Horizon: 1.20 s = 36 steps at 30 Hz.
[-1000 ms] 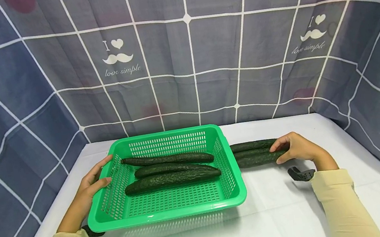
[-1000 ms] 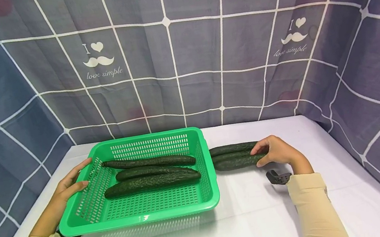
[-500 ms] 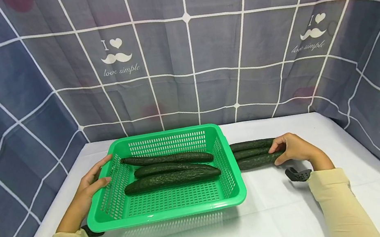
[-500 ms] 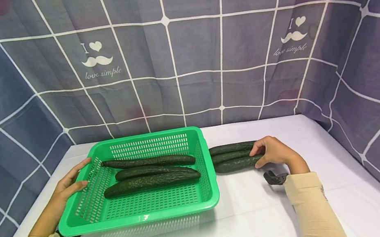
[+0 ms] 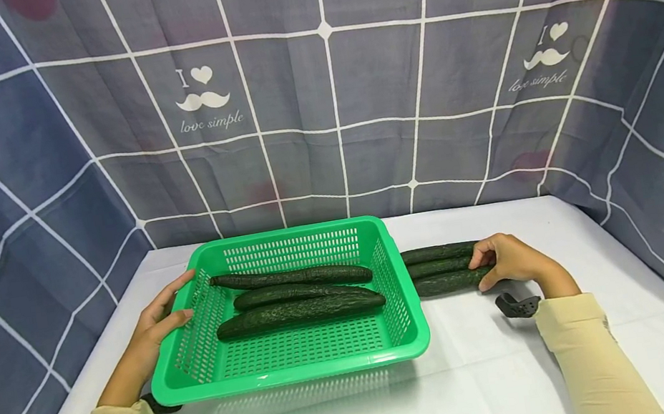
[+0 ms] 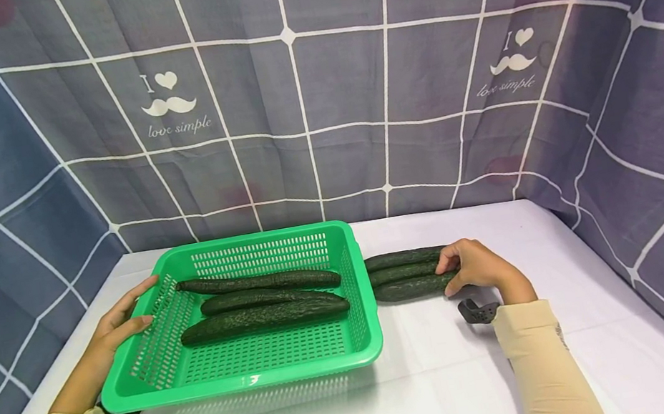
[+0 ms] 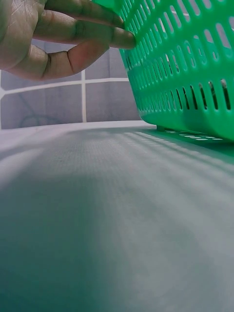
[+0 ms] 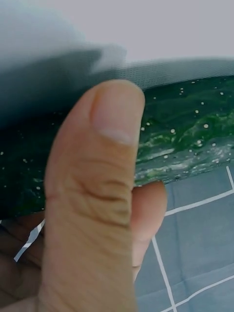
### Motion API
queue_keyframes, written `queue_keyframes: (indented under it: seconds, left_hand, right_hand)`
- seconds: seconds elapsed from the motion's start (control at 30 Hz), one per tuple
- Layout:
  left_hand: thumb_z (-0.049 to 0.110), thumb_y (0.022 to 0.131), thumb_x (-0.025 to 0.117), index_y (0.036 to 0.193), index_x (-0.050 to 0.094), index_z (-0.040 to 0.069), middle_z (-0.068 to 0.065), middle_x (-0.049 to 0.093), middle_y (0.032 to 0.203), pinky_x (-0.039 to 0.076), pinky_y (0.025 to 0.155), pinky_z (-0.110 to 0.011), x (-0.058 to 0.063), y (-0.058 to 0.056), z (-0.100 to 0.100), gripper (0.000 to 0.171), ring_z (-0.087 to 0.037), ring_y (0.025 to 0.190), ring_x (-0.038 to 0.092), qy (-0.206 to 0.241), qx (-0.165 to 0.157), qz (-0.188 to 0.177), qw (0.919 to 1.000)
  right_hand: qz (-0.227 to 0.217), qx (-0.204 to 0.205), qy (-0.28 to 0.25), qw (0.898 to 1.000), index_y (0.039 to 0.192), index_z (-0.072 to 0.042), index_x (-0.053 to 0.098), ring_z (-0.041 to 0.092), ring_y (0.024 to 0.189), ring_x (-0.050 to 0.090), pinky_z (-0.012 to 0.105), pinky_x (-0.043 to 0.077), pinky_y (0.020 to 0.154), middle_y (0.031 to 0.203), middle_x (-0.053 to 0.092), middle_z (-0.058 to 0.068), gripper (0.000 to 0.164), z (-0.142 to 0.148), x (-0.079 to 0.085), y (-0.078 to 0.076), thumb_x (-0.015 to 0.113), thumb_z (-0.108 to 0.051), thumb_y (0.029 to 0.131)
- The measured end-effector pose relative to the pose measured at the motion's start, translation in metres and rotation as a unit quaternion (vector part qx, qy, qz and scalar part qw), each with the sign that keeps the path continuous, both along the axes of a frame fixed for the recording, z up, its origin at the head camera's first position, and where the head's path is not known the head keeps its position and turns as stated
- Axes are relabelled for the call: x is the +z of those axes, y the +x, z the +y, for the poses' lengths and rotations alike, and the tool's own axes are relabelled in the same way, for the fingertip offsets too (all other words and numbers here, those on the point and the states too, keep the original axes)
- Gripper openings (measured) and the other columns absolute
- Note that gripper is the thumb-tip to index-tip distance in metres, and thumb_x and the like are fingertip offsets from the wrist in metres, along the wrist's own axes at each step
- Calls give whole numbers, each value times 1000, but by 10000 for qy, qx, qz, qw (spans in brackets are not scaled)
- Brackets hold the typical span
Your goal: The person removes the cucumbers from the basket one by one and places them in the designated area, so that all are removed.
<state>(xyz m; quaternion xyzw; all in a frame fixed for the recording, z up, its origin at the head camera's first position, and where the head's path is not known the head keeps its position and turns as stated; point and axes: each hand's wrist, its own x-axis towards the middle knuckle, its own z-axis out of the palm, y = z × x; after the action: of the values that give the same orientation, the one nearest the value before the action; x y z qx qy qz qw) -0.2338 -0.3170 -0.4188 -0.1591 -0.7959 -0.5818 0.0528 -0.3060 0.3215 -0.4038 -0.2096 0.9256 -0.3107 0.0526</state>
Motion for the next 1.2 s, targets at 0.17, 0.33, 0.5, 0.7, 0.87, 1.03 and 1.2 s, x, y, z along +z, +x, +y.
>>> queue_keyframes:
  seconds: [0.17, 0.33, 0.5, 0.7, 0.87, 1.03, 1.2]
  left_hand:
    - [5, 107, 56, 170, 39, 22, 13, 29, 173, 33, 105, -18, 1, 0, 0, 68, -46, 164, 1, -21, -5, -28, 10000]
    - [5, 107, 56, 170, 40, 22, 12, 29, 173, 37, 97, -13, 2, 0, 0, 67, -51, 163, 2, -25, 12, 7, 10000]
    - [5, 107, 56, 170, 41, 21, 14, 30, 172, 36, 97, -12, 3, 0, 0, 67, -53, 162, 1, -12, 38, -7, 10000]
    - [4, 107, 55, 170, 41, 21, 17, 31, 170, 35, 97, -13, 4, 0, 0, 67, -53, 162, 1, -41, 54, 13, 10000]
    - [5, 107, 56, 170, 41, 21, 18, 32, 169, 37, 97, -13, 3, 0, 0, 66, -52, 163, 2, -3, 70, -8, 10000]
    - [6, 107, 56, 170, 40, 22, 15, 31, 171, 36, 98, -14, 2, 1, 0, 67, -50, 163, 3, -35, 72, -55, 10000]
    - [6, 108, 56, 170, 39, 22, 13, 29, 172, 35, 98, -16, 1, 1, 0, 67, -50, 163, 2, -74, 52, -67, 9999]
  right_hand:
    - [74, 34, 60, 9999, 90, -7, 77, 15, 85, 64, 33, 54, 80, 89, 73, -1, 33, -2, 3, 3, 100, 2, 67]
    - [105, 36, 39, 9999, 91, -6, 74, 15, 79, 55, 30, 48, 74, 85, 64, 0, 38, -4, 3, 2, 99, 4, 65]
    - [142, -52, 33, 9999, 98, -7, 67, 16, 75, 48, 31, 41, 71, 82, 53, 0, 48, -5, 1, 1, 101, 2, 65]
    - [110, 27, 45, 9999, 93, -7, 67, 14, 73, 48, 31, 41, 70, 80, 52, -1, 44, -6, 2, 1, 100, 2, 65]
    - [-3, 154, 53, 9999, 95, -5, 71, 14, 73, 49, 30, 42, 69, 81, 55, -1, 39, -4, 4, 2, 99, 2, 69]
    - [-204, 106, -197, 9995, 100, -1, 71, 13, 74, 51, 29, 45, 69, 84, 57, 1, 34, 1, 6, 2, 95, 1, 76]
    - [-159, 72, -690, 9975, 105, 7, 72, 11, 75, 55, 26, 51, 70, 88, 61, 4, 27, 4, 10, 5, 89, 3, 84]
